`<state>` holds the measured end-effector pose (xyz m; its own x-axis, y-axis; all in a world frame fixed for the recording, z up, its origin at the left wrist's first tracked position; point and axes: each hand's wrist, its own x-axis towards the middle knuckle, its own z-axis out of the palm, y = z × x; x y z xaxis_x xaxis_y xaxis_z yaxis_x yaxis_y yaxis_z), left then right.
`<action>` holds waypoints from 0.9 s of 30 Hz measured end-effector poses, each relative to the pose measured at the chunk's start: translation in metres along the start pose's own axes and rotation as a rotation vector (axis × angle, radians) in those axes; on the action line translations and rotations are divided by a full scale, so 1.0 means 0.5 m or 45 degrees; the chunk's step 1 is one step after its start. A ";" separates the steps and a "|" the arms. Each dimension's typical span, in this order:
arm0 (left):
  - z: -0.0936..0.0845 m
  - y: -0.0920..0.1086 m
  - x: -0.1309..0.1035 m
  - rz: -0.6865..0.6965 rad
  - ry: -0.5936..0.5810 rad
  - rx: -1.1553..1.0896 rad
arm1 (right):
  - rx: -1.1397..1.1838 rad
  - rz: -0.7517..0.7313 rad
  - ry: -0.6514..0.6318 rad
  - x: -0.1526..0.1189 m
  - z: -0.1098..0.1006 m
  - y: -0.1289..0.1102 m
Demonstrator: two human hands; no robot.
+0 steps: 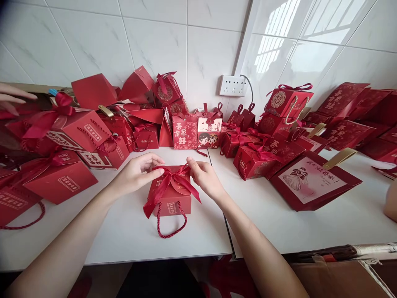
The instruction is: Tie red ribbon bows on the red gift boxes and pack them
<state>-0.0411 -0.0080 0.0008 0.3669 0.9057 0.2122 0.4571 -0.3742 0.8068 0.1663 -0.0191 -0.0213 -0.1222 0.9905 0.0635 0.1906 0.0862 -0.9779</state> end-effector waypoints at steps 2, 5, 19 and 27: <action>0.006 -0.001 -0.001 0.060 0.019 0.073 | 0.004 0.018 0.021 0.001 0.001 0.000; 0.014 -0.004 -0.002 0.119 0.089 0.151 | 0.014 -0.021 0.000 -0.001 0.002 -0.001; 0.011 -0.015 0.002 0.410 0.086 0.247 | 0.068 -0.075 -0.007 -0.003 0.003 0.000; 0.020 -0.030 0.003 0.889 0.401 0.575 | -0.007 -0.116 -0.041 -0.005 0.001 -0.005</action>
<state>-0.0392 -0.0029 -0.0164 0.4722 0.4292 0.7700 0.5125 -0.8443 0.1564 0.1655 -0.0220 -0.0191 -0.1702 0.9746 0.1458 0.1829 0.1766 -0.9671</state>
